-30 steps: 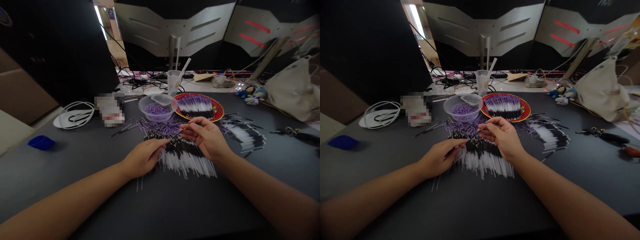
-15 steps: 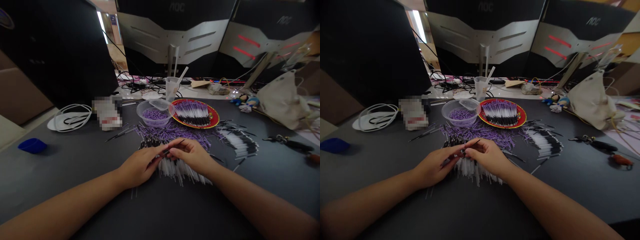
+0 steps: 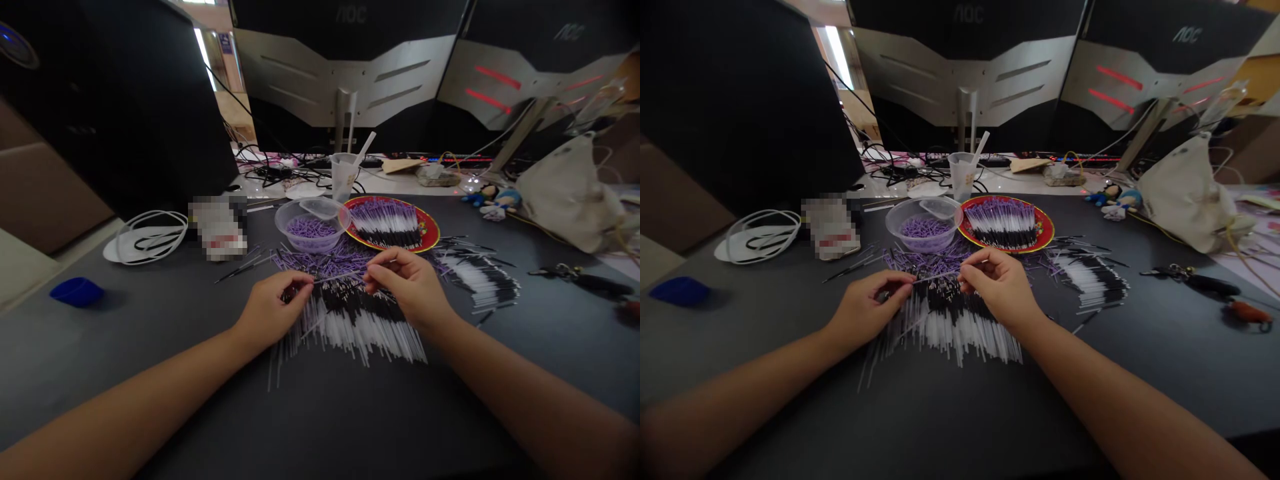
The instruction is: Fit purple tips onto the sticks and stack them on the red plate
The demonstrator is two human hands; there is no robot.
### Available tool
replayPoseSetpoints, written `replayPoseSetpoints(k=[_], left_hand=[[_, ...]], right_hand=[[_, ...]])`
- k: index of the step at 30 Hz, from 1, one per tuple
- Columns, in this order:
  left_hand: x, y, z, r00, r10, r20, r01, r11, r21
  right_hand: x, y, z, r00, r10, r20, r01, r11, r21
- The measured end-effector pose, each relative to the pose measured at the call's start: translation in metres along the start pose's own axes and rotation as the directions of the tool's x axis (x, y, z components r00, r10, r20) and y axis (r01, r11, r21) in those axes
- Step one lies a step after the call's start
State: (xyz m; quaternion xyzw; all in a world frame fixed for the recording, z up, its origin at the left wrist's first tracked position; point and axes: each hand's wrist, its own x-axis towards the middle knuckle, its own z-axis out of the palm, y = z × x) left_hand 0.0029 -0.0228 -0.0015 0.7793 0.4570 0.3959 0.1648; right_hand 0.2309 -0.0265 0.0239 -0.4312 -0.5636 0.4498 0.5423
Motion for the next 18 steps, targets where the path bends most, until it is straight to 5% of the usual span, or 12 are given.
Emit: replayPoseSetpoints(k=[4, 8, 12, 18], left_hand=[[0.005, -0.008, 0.002, 0.981, -0.192, 0.006, 0.189, 0.96, -0.205], [0.007, -0.011, 0.001, 0.972, -0.234, -0.015, 0.216, 0.92, -0.327], [0.004, -0.005, 0.0, 0.993, -0.121, 0.002, 0.119, 0.977, -0.178], [-0.003, 0.003, 0.001, 0.983, 0.179, 0.045, -0.18, 0.983, 0.023]], right_hand=[[-0.003, 0.0, -0.001, 0.982, -0.153, 0.111, 0.187, 0.872, -0.453], [-0.009, 0.0, 0.001, 0.936, -0.077, 0.343, 0.287, 0.729, -0.621], [-0.014, 0.0, 0.007, 0.913, -0.023, 0.408, 0.29, 0.74, -0.606], [-0.02, 0.004, 0.02, 0.913, -0.032, 0.408, 0.265, 0.807, -0.529]])
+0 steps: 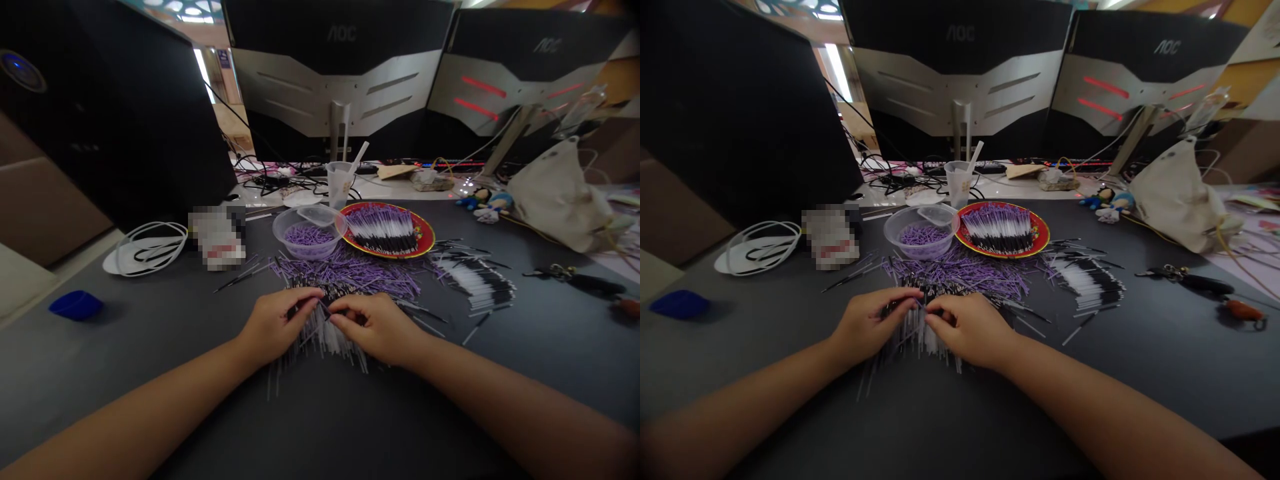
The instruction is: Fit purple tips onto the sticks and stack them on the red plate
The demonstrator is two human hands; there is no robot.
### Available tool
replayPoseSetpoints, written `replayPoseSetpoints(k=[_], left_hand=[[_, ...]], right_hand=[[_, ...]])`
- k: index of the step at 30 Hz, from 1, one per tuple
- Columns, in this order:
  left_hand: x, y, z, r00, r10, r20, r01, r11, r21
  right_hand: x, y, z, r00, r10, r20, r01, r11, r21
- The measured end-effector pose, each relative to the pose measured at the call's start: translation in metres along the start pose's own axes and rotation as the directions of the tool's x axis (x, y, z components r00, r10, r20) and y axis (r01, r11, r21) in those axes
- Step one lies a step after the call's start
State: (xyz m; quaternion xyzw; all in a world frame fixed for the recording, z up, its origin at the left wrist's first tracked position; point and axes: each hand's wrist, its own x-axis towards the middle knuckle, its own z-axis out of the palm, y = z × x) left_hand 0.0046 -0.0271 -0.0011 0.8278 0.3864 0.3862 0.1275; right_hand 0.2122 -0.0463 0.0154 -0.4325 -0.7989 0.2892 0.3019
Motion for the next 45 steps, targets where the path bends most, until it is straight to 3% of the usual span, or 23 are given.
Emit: replayPoseSetpoints(k=[3, 7, 11, 14, 18, 23, 26, 28, 30, 34, 37, 41, 45], left_hand=[[-0.001, 0.001, 0.001, 0.997, 0.068, 0.035, -0.068, 0.998, 0.001], [0.002, -0.005, 0.0, 0.999, -0.003, 0.052, 0.006, 0.998, -0.056], [0.009, -0.018, 0.0, 0.988, -0.142, -0.054, 0.137, 0.987, -0.089], [0.011, -0.025, 0.002, 0.97, -0.216, -0.112, 0.202, 0.972, -0.121], [0.013, -0.027, 0.003, 0.968, -0.231, -0.097, 0.22, 0.969, -0.117], [0.01, -0.024, -0.001, 0.977, -0.195, -0.085, 0.19, 0.979, -0.071], [0.007, -0.015, -0.008, 0.989, -0.114, -0.089, 0.114, 0.993, -0.002], [0.005, -0.002, -0.013, 0.997, -0.06, -0.04, 0.062, 0.996, 0.062], [0.002, 0.014, -0.017, 0.993, -0.103, 0.054, 0.092, 0.979, 0.181], [-0.016, 0.037, -0.024, 0.946, -0.196, 0.256, 0.095, 0.928, 0.36], [-0.038, 0.037, -0.027, 0.895, -0.234, 0.38, 0.054, 0.902, 0.429], [-0.052, 0.024, -0.025, 0.851, -0.346, 0.394, 0.133, 0.869, 0.476], [-0.036, 0.011, -0.018, 0.847, -0.402, 0.348, 0.23, 0.867, 0.442]], right_hand=[[0.0, 0.0, 0.004, 0.999, 0.025, -0.024, -0.023, 0.997, 0.069], [0.005, 0.005, -0.005, 0.992, 0.024, -0.121, -0.02, 0.999, 0.036], [0.03, 0.022, -0.038, 0.94, 0.023, -0.341, -0.065, 0.992, -0.112], [0.065, 0.045, -0.068, 0.903, 0.005, -0.43, -0.144, 0.946, -0.292], [0.115, 0.077, -0.09, 0.942, 0.012, -0.334, -0.206, 0.806, -0.554], [0.144, 0.087, -0.084, 0.957, 0.09, -0.274, -0.244, 0.761, -0.601], [0.124, 0.07, -0.081, 0.961, 0.113, -0.252, -0.248, 0.756, -0.606], [0.093, 0.054, -0.083, 0.97, 0.131, -0.203, -0.228, 0.775, -0.589], [0.049, 0.038, -0.083, 0.975, 0.187, -0.121, -0.222, 0.792, -0.569], [-0.043, 0.021, -0.07, 0.94, 0.342, -0.003, -0.289, 0.791, -0.539], [-0.083, 0.019, -0.051, 0.953, 0.302, -0.016, -0.263, 0.801, -0.537], [-0.083, 0.017, -0.026, 0.978, 0.206, 0.027, -0.156, 0.816, -0.557], [-0.056, 0.011, -0.011, 0.991, 0.108, 0.08, -0.04, 0.805, -0.592]])
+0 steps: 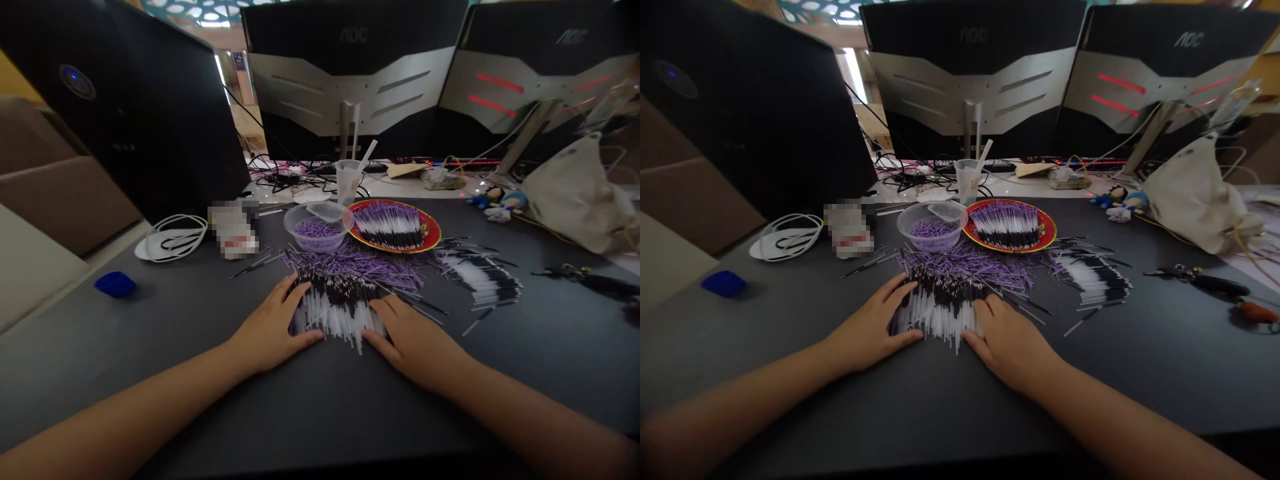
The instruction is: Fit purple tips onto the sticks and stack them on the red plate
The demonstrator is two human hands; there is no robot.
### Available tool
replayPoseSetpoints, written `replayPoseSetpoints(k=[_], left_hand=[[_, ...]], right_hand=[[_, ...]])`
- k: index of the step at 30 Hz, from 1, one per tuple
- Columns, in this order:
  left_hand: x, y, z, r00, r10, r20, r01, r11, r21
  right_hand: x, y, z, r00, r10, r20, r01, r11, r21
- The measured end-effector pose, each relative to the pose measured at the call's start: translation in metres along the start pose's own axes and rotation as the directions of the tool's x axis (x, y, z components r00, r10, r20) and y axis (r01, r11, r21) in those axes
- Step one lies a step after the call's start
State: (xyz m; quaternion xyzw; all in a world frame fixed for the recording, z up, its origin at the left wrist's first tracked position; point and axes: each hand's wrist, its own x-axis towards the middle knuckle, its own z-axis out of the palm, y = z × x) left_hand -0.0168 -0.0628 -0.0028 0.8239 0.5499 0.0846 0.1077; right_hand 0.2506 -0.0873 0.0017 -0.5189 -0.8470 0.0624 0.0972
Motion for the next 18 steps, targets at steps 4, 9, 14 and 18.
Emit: replayPoseSetpoints(k=[4, 9, 14, 18], left_hand=[[0.02, 0.0, -0.002, 0.996, 0.088, 0.011, -0.088, 0.996, -0.009], [0.027, -0.004, -0.003, 0.952, 0.29, 0.097, -0.292, 0.956, 0.013], [0.03, 0.0, 0.001, 0.917, 0.37, 0.145, -0.378, 0.925, 0.03], [0.031, 0.008, 0.004, 0.914, 0.372, 0.159, -0.38, 0.925, 0.022]], right_hand=[[0.018, -0.002, -0.002, 0.997, -0.076, 0.011, 0.076, 0.996, -0.035], [0.026, 0.005, 0.002, 0.994, -0.109, -0.02, 0.108, 0.994, -0.024], [0.039, -0.003, 0.009, 0.991, -0.133, 0.015, 0.134, 0.988, -0.074], [0.047, -0.015, 0.01, 0.989, -0.147, 0.029, 0.15, 0.983, -0.102]])
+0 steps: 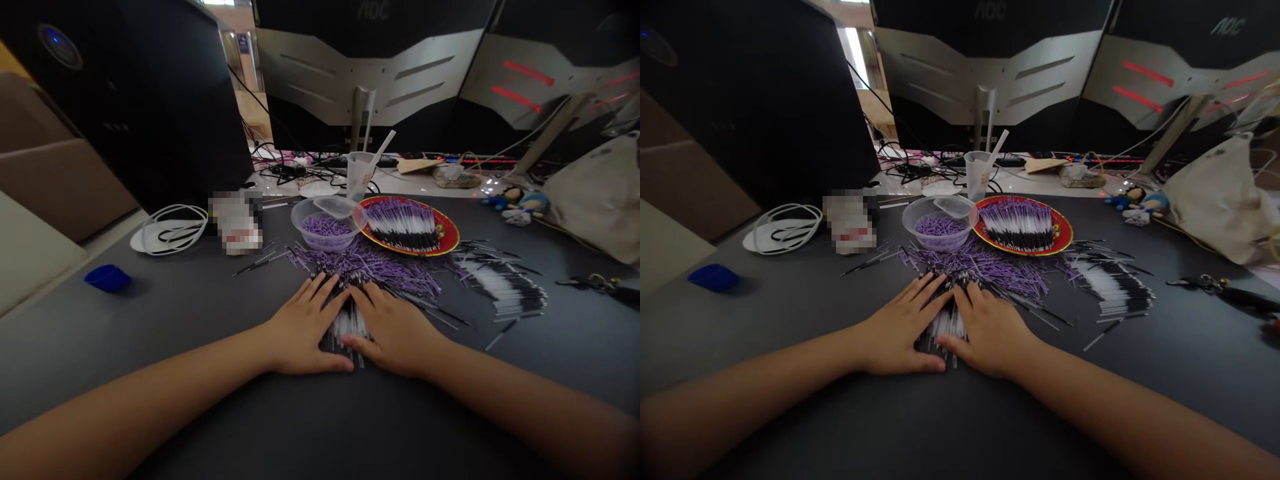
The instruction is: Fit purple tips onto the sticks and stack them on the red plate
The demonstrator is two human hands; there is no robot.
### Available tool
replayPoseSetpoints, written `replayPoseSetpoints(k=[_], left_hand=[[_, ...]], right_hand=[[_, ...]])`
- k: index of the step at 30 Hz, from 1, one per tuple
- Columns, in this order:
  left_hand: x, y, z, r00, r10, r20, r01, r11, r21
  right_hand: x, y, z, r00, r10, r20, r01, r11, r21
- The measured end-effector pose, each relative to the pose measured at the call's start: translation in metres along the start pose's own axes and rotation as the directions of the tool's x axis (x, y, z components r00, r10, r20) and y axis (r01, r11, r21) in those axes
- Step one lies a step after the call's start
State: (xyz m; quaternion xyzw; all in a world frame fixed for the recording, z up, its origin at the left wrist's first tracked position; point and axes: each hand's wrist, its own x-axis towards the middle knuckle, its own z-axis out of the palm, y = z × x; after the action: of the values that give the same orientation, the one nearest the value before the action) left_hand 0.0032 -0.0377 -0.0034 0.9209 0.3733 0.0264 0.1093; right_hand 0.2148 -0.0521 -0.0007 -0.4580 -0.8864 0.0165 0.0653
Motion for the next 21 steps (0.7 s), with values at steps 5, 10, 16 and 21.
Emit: replayPoseSetpoints(k=[5, 10, 16, 21], left_hand=[[-0.007, 0.014, -0.001, 1.0, 0.004, 0.013, -0.005, 1.0, 0.006], [-0.023, 0.038, 0.005, 1.0, -0.011, 0.027, 0.011, 1.0, 0.006], [-0.044, 0.062, 0.015, 0.999, -0.03, 0.017, 0.03, 0.999, -0.026], [-0.043, 0.066, 0.017, 0.998, -0.068, -0.001, 0.068, 0.996, -0.057]], right_hand=[[-0.005, -0.008, -0.001, 0.999, -0.035, -0.023, 0.035, 0.999, 0.008], [-0.026, -0.02, -0.003, 0.999, -0.048, -0.018, 0.048, 0.998, 0.032], [-0.054, -0.032, -0.002, 0.997, -0.077, -0.004, 0.077, 0.994, 0.082], [-0.056, -0.031, -0.001, 1.0, -0.017, -0.025, 0.02, 0.988, 0.15]])
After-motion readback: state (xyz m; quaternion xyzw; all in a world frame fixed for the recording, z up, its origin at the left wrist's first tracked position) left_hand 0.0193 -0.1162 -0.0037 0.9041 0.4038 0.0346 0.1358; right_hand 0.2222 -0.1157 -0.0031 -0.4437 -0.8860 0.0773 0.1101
